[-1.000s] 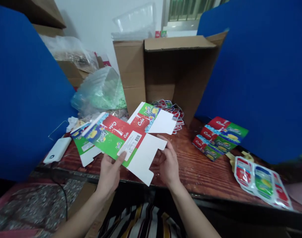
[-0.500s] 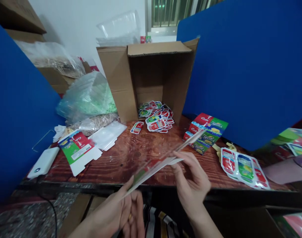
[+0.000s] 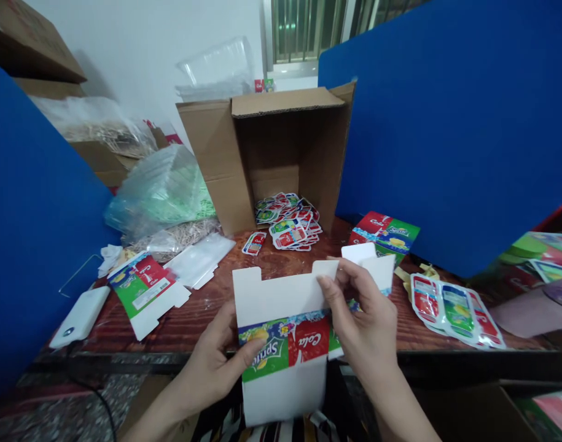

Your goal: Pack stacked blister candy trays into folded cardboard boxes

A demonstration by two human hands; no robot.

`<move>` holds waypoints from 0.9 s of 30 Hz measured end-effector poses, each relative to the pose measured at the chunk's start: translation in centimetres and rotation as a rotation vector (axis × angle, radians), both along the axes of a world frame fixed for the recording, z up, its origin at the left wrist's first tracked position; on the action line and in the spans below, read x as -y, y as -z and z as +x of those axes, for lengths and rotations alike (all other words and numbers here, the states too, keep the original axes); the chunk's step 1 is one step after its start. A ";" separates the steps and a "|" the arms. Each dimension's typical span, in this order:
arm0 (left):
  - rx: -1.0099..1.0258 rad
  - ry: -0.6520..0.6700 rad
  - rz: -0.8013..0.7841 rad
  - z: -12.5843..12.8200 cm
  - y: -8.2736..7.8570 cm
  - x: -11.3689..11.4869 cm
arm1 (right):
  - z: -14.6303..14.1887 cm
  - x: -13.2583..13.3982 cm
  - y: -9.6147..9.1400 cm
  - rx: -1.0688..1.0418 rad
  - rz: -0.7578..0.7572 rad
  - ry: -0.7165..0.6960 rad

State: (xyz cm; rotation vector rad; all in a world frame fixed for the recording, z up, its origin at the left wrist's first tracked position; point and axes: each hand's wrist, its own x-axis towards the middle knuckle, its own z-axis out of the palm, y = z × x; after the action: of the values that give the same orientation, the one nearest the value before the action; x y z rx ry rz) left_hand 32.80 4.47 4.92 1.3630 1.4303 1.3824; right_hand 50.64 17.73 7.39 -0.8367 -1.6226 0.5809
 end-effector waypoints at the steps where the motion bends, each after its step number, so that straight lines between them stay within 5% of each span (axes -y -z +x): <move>1: 0.068 0.022 0.023 0.3 0.2 -0.4 | -0.2 -0.2 0.2 0.000 0.011 -0.009; 7: 0.117 0.132 0.052 -1.9 2.7 -4.2 | -1.9 -2.1 4.7 -0.116 -0.085 -0.099; 11: -0.225 0.340 -0.066 -3.3 4.2 -4.9 | -1.7 -2.1 8.5 -0.069 -0.284 -0.357; 14: -0.619 0.344 -0.118 -3.3 4.6 -4.4 | -0.5 -1.3 10.1 -0.023 -0.216 -0.384; 18: -1.015 0.322 -0.081 -3.0 3.4 -3.5 | 1.6 0.2 10.1 -0.043 -0.047 -0.357; 23: -1.215 0.346 0.116 -2.8 0.0 -2.9 | 3.2 1.5 7.8 -0.170 0.007 -0.469; 27: -1.388 0.179 0.182 -2.8 -0.6 -2.2 | 2.8 1.9 6.7 -0.160 0.005 -0.425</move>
State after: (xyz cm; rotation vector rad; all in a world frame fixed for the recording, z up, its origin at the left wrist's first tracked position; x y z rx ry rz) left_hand 30.03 6.72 5.52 2.7154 1.8609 0.2915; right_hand 53.42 15.87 0.72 -0.4262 -1.6590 0.9169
